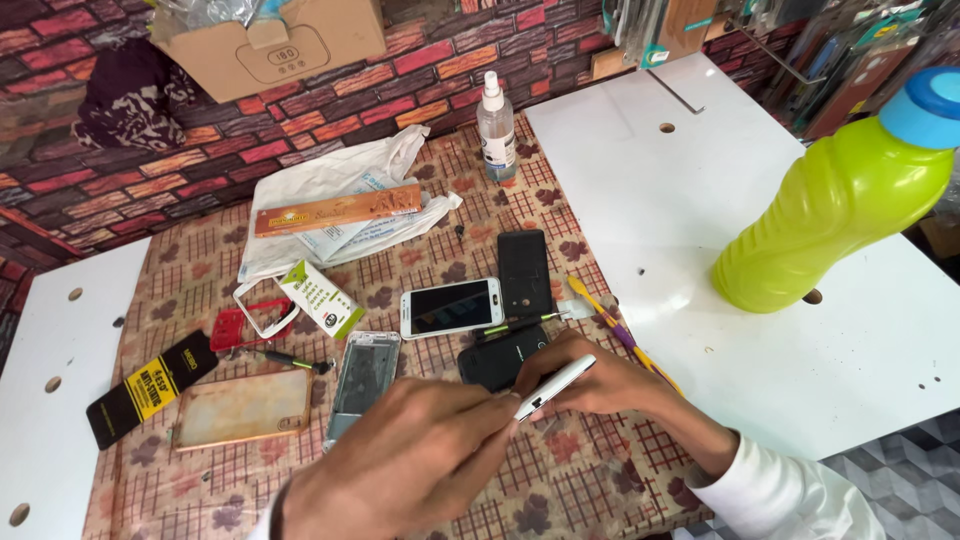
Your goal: The person handles a black smartphone, then picks up a white smartphone with a cracked screen. They use a prying tool to separate the screen from the frame, working along the edges to detach it.
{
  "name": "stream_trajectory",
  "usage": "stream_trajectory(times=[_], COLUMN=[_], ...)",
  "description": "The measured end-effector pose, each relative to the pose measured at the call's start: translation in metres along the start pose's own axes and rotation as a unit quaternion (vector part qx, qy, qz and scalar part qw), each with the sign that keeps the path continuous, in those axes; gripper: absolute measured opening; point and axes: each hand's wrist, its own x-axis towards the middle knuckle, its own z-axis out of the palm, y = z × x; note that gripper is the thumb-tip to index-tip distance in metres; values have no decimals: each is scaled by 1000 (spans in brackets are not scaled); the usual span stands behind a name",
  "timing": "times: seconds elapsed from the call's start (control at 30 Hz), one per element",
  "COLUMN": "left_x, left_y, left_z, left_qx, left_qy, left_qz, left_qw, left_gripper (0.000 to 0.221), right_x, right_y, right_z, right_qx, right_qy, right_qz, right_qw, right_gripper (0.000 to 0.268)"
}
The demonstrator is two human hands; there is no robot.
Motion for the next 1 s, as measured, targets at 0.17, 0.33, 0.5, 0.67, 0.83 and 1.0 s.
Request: stream_trajectory(times=[0.17, 0.33, 0.5, 0.67, 0.83, 1.0], left_x=[20, 23, 18, 5, -5, -1], left_y=[0, -2, -7, -9, -21, -16], left_z=[-20, -14, -8, 12, 21, 13], left_qx=[-38, -19, -33, 48, 65, 70], left_qy=[-124, -60, -72, 7, 22, 22], left_qz=[-39, 1, -7, 75, 92, 45], left_qw=[991, 998, 997, 996, 993, 996], left_gripper=[9, 9, 18, 28, 42, 35], right_x=[0, -1, -1, -1, -3, -5], right_y=[-7, -4, 0, 0, 2, 5], right_z=[0, 0, -3, -5, -5, -2], right_qx=[2, -30, -42, -57, -54, -24], right_qy=[-6, -11, -14, -16, -22, -17], right_qz=[-4, 26, -47, -94, -7, 20], right_qw=[1000, 999, 998, 994, 998, 999], right_gripper=[20, 20, 15, 19, 23, 23])
